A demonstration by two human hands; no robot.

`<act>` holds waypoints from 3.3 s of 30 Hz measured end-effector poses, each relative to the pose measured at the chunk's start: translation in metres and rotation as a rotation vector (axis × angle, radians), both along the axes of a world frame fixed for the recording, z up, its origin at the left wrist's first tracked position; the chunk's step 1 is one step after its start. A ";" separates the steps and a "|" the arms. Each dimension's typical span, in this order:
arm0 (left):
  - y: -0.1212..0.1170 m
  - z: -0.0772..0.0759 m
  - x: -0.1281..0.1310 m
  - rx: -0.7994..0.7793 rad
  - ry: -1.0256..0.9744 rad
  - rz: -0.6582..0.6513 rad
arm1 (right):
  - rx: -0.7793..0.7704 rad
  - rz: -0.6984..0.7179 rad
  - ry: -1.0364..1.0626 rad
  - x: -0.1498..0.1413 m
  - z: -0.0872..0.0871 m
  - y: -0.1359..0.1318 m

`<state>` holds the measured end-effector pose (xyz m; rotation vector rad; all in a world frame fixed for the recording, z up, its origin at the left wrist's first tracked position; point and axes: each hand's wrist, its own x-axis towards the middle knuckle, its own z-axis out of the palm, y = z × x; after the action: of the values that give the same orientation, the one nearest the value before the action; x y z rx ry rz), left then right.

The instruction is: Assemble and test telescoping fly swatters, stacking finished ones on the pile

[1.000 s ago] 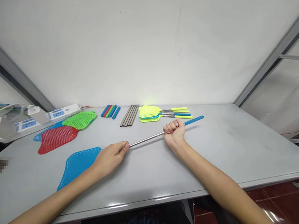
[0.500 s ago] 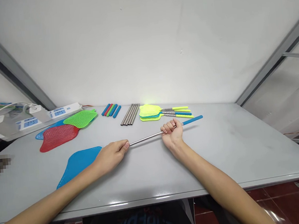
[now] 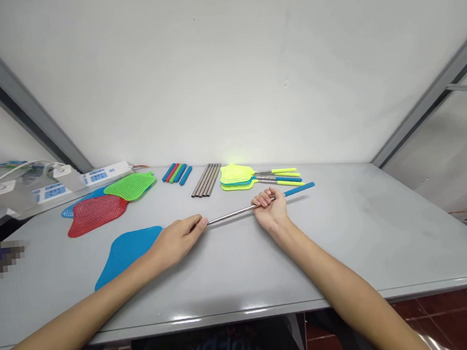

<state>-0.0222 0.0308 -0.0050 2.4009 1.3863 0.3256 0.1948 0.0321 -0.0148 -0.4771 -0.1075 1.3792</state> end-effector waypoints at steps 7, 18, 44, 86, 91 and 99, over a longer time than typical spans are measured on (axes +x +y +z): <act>-0.002 0.003 0.002 0.017 0.054 0.076 | -0.013 0.022 0.006 -0.004 0.001 -0.003; 0.007 0.012 -0.001 0.116 0.088 0.229 | 0.034 0.112 -0.135 -0.020 0.002 -0.010; 0.008 0.026 -0.009 0.263 0.085 0.189 | 0.222 1.087 -0.715 -0.025 0.023 -0.033; 0.002 0.019 -0.008 0.324 0.166 -0.041 | 0.184 1.170 -0.499 -0.032 0.008 -0.033; 0.001 0.015 -0.006 0.345 0.144 -0.031 | 0.191 1.164 -0.528 -0.030 0.009 -0.032; 0.001 0.029 -0.007 0.415 0.103 -0.014 | 0.204 1.047 -0.715 -0.038 0.017 -0.035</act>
<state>-0.0291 0.0315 0.0237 2.7927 1.4627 0.5388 0.1571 -0.0025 0.0024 -0.7722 -1.2083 2.1056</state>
